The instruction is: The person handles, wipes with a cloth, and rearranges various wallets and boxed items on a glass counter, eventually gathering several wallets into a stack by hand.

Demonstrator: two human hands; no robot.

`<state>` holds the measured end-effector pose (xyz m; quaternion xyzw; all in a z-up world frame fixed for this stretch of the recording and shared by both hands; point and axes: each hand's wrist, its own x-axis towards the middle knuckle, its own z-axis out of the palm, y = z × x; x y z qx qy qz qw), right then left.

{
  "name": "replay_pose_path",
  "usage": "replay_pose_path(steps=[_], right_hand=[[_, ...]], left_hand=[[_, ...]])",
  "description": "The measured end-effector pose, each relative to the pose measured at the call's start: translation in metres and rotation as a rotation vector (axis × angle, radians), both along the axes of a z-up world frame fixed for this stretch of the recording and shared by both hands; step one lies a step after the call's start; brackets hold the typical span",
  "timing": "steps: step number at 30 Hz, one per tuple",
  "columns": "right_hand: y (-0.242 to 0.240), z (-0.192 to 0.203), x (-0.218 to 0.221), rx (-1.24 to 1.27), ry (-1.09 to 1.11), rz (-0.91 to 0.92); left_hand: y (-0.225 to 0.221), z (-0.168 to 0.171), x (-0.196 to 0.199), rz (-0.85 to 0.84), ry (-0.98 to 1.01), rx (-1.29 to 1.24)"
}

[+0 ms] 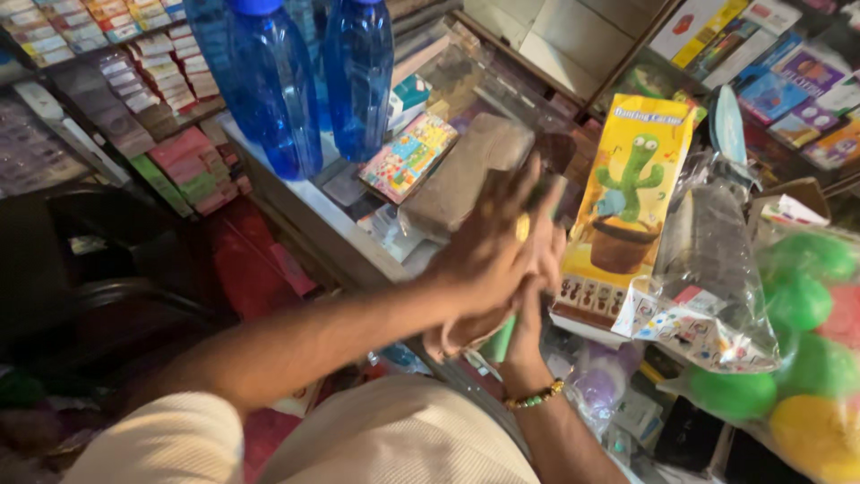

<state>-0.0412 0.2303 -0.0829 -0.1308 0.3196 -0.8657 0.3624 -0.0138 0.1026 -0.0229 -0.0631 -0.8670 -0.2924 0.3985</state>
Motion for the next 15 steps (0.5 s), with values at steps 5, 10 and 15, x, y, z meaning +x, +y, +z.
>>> replay_pose_path(steps=[5,10,15], right_hand=[[0.016,-0.025,0.012,0.303,0.333,0.302],[0.029,-0.03,-0.014,0.355,-0.052,0.056],[0.051,-0.02,-0.022,0.162,0.037,0.396]], left_hand=[[-0.067,0.038,-0.063,0.264,0.066,-0.048],[0.006,0.013,0.008,0.167,-0.014,-0.043],[-0.005,0.007,0.011,-0.011,0.092,0.022]])
